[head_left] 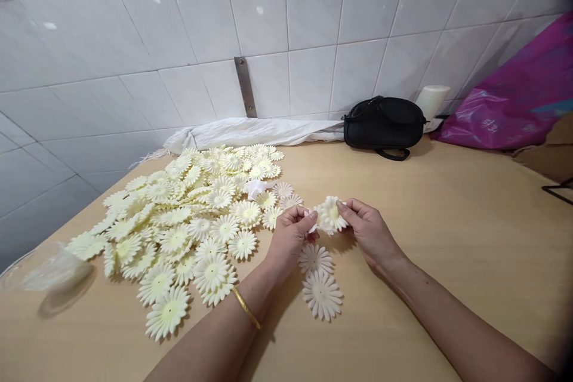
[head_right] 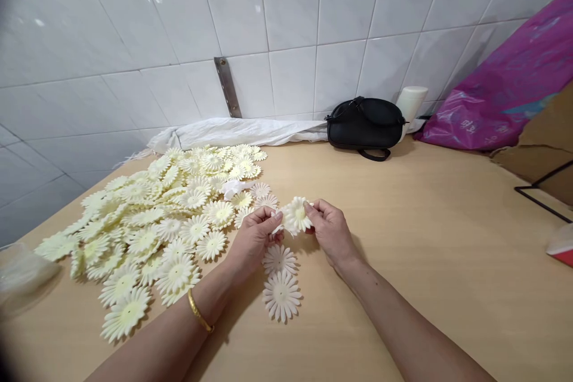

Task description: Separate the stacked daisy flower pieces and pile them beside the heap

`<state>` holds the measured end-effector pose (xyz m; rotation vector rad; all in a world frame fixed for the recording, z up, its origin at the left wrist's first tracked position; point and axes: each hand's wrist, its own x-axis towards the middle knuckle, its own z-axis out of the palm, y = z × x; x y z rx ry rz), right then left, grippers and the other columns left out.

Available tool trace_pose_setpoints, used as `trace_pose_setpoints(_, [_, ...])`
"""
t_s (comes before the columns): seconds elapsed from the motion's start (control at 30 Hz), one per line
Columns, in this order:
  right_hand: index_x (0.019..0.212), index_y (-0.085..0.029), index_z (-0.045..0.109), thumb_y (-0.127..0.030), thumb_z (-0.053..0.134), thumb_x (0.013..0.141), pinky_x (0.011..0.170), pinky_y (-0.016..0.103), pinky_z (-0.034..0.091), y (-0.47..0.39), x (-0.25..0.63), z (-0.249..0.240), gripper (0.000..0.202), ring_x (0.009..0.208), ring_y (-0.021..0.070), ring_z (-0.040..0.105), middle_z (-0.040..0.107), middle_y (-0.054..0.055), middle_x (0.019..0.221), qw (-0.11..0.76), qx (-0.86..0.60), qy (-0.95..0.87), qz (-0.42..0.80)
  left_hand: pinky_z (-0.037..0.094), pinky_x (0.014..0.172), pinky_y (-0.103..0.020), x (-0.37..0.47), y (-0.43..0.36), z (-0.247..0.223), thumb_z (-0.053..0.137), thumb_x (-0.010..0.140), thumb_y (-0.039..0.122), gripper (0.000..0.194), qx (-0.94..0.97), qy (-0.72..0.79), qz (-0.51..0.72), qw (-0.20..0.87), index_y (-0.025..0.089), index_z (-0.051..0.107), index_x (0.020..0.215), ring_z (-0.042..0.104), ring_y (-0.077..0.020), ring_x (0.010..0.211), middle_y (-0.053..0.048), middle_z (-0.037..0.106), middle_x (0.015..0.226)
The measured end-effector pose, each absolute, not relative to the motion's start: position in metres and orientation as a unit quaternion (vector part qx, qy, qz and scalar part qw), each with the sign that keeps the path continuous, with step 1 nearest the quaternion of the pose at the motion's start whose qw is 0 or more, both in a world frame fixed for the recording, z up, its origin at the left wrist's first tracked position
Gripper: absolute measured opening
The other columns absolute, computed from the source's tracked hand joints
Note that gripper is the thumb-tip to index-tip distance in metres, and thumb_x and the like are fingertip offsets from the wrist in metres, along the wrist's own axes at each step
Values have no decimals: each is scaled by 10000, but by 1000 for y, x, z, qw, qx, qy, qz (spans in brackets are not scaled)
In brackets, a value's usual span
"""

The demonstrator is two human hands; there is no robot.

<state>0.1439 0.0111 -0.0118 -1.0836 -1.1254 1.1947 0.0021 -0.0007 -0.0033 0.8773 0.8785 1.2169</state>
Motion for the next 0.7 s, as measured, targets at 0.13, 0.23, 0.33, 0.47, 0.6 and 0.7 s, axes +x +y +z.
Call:
trace_pose_setpoints(0.13, [534,-172,460,-436,642,642,444,205,313,19,152,-12,338,449,71,384,449,-48,479,593,-478,-417,496,341,485,-185,1,2,-6,675,610,313,265,379,401,546,631,156,462,631,469,-56,455,53,467,530])
trace_pose_setpoints(0.23, [539,-171,479,-422,664,617,445,206,324,21,155,-11,321,451,69,395,460,-45,492,603,-477,-403,496,346,489,-182,1,3,-7,664,614,287,231,398,412,551,607,162,479,671,484,-60,480,52,486,556])
trace_pose_setpoints(0.33, [540,-172,486,-422,668,609,447,210,335,20,153,-10,316,454,71,401,465,-41,502,606,-471,-411,492,331,466,-183,2,3,-8,655,599,254,216,416,419,549,592,171,499,723,484,-66,477,51,498,574])
trace_pose_setpoints(0.47, [548,-175,493,-428,662,613,451,213,351,19,152,-8,311,465,76,411,472,-38,519,604,-471,-423,484,361,506,-197,2,3,-7,653,545,163,328,404,422,564,583,172,554,857,462,-62,482,63,478,557])
trace_pose_setpoints(0.6, [547,-172,489,-418,658,629,461,205,358,20,155,-10,309,476,71,416,476,-37,526,609,-467,-417,488,384,547,-220,1,4,-6,646,518,102,425,375,430,550,610,155,587,936,488,-82,521,41,514,570])
trace_pose_setpoints(0.7, [558,-171,491,-408,649,649,465,198,359,20,157,-12,299,482,67,415,474,-37,534,610,-460,-416,493,380,547,-220,0,3,-8,660,564,164,197,388,415,530,630,125,618,752,485,-83,526,9,532,563])
